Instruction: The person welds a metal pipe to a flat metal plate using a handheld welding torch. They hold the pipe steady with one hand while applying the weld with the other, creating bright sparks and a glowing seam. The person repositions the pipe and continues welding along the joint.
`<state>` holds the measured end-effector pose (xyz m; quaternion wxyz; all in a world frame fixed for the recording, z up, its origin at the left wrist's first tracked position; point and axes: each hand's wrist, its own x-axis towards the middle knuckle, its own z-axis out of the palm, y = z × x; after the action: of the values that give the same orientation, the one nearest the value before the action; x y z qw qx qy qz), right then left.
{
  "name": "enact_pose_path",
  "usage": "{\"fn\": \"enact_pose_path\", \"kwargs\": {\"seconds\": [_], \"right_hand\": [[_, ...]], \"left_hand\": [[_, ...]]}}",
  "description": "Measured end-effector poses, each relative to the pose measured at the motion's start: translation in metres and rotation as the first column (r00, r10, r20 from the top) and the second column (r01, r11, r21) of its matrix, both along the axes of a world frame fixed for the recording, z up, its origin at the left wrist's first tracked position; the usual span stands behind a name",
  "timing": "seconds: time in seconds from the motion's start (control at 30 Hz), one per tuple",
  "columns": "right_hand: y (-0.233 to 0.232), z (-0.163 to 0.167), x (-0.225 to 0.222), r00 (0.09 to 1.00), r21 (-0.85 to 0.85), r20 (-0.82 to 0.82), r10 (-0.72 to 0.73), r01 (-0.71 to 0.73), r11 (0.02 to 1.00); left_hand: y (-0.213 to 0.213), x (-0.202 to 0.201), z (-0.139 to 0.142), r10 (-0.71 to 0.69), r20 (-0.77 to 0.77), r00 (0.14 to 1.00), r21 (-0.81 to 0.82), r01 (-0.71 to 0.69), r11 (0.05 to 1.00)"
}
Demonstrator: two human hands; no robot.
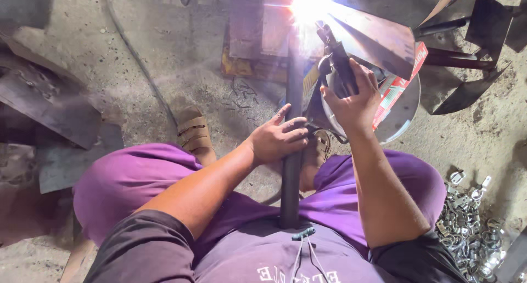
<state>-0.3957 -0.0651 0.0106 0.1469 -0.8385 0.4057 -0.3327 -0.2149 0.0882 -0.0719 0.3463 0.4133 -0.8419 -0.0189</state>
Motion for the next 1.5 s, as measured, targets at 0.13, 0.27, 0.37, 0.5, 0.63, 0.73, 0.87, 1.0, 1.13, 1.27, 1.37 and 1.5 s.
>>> {"fn": "enact_pose_path", "kwargs": {"seconds": [0.13, 0.27, 0.37, 0.5, 0.63, 0.73, 0.87, 1.0, 1.13, 1.27, 1.37, 1.5], "right_hand": [[-0.001, -0.002, 0.001, 0.998, -0.023, 0.053, 0.045, -0.044, 0.999], [-0.002, 0.001, -0.001, 1.000, -0.035, 0.015, 0.025, -0.025, 0.999], [-0.001, 0.002, -0.001, 1.000, -0.052, -0.027, 0.016, -0.017, 0.999], [0.000, 0.002, 0.001, 1.000, -0.009, 0.014, 0.006, -0.006, 1.000], [-0.001, 0.003, 0.000, 1.000, 0.018, 0.005, -0.002, 0.002, 1.000], [-0.001, 0.003, -0.001, 1.000, 0.030, 0.008, 0.003, -0.003, 1.000], [0.001, 0.001, 0.000, 0.996, 0.103, 0.091, 0.007, -0.017, 0.995], [-0.001, 0.000, 0.000, 0.998, -0.008, 0.053, 0.044, -0.044, 0.999], [-0.001, 0.003, 0.002, 0.999, 0.005, 0.027, 0.024, -0.024, 1.000], [0.000, 0.010, 0.005, 0.999, 0.002, -0.024, 0.023, -0.023, 1.000], [0.003, 0.014, 0.007, 0.999, -0.001, 0.005, 0.032, -0.032, 0.999], [0.007, 0.015, 0.008, 0.996, 0.116, 0.073, -0.046, 0.037, 0.993]], "left_hand": [[0.001, 0.002, 0.006, 0.004, 0.005, 1.000, 0.026, -0.004, 1.000], [0.001, 0.002, 0.009, 0.001, -0.003, 1.000, 0.050, -0.001, 0.999], [0.001, 0.001, 0.010, 0.005, -0.030, 1.000, 0.050, -0.004, 0.999], [0.002, 0.001, 0.009, 0.016, -0.026, 1.000, 0.049, -0.014, 0.999], [0.002, -0.001, 0.004, 0.011, -0.007, 1.000, 0.038, -0.011, 0.999], [0.002, -0.002, 0.002, 0.034, -0.021, 0.999, -0.005, -0.034, 0.999], [0.001, -0.002, 0.001, 0.026, -0.039, 0.999, 0.001, -0.026, 1.000], [0.002, 0.000, 0.002, 0.031, 0.003, 1.000, 0.045, -0.031, 0.999], [0.000, 0.001, 0.001, 0.004, -0.035, 0.999, 0.037, -0.003, 0.999], [0.000, 0.002, -0.001, -0.006, -0.051, 0.999, 0.044, 0.008, 0.999], [0.000, 0.001, -0.001, -0.011, 0.071, 0.997, 0.077, 0.006, 0.997], [0.000, 0.000, 0.001, 0.018, 0.028, 0.999, -0.008, -0.018, 1.000]]}}
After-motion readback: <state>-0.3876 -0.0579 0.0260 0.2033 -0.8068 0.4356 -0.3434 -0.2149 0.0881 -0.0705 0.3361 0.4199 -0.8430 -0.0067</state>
